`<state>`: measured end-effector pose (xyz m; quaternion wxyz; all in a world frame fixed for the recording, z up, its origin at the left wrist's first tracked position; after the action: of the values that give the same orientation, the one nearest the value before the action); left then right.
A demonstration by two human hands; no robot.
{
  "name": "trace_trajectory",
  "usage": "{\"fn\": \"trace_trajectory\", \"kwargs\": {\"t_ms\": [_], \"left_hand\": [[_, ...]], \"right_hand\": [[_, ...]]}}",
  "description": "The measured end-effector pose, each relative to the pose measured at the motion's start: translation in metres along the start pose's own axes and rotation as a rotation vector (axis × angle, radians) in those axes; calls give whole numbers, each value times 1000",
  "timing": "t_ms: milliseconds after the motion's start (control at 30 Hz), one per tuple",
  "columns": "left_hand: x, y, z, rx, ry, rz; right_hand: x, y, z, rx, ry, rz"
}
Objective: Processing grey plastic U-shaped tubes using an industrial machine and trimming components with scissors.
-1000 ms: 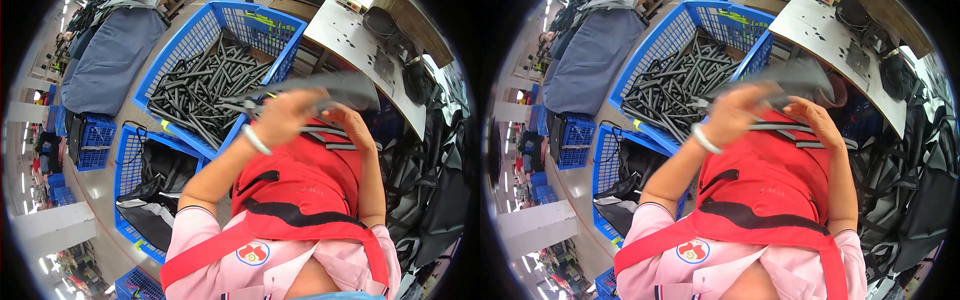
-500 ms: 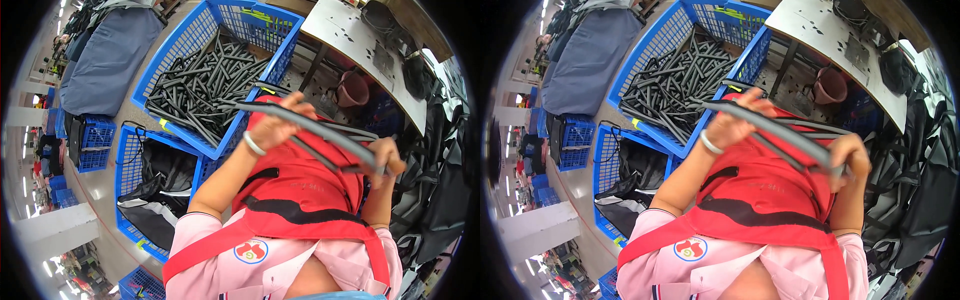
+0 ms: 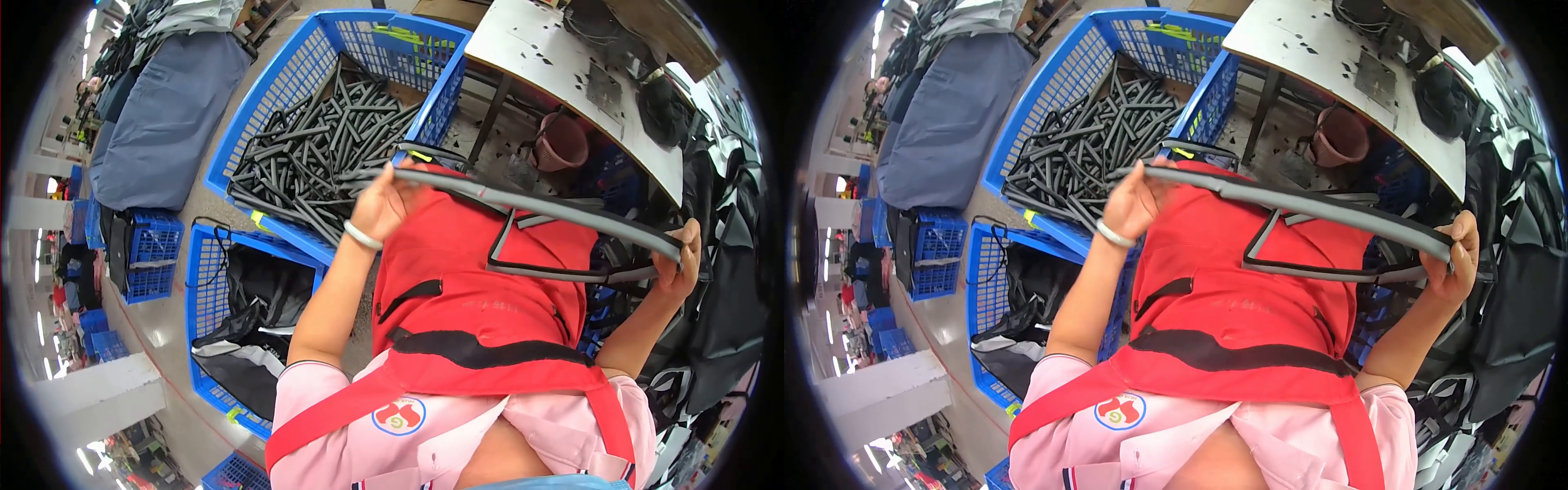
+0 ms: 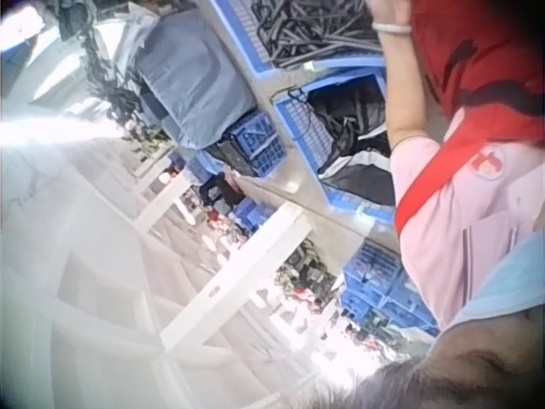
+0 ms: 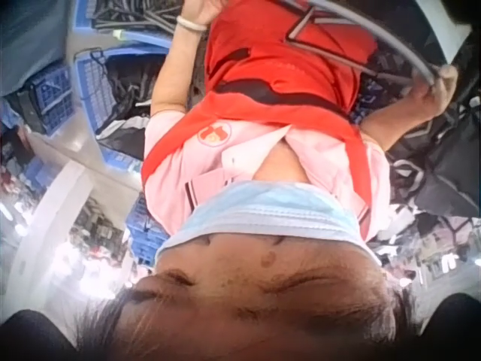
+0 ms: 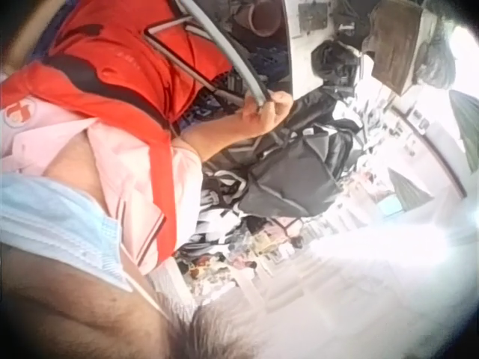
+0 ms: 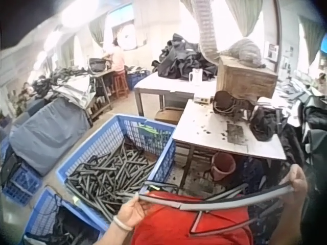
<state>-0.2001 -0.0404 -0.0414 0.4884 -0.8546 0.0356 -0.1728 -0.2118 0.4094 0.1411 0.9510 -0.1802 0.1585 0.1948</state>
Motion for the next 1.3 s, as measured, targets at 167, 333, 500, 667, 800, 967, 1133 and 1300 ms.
{"fn": "trace_trajectory", "kwargs": {"t_ms": [167,333,500,667,800,967,1133,1300], "left_hand": [[21,5,65,-774,265,-61],[19,-7,67,-898,150,-55],[-5,-97,59,-1193,-87,-1],[-48,-212,109,-1541,-352,521],[-62,-238,146,-1654,-465,687],[-79,-215,141,-1637,-276,493],[-83,-218,160,-1705,-296,650],[-91,-233,201,-1699,-189,924]], "right_hand": [[9,-16,10,278,-265,-36],[4,-25,-25,725,-584,78],[7,-33,-59,732,-639,340],[7,-23,-73,662,-522,372],[8,16,-77,599,-322,226],[33,42,-96,521,-459,104],[46,23,-104,762,-631,264],[40,28,-64,857,-385,30]]}}
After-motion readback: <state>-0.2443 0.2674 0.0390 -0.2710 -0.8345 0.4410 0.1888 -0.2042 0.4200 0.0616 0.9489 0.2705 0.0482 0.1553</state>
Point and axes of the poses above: each hand's wrist, its own x-axis away from the middle knuckle, its own y-axis out of the back of the hand, z = x × y, the point moved 5 cm from there along -x, towards the middle knuckle, and after that the axes turned 2 degrees about -z, right-handed, at the moved point
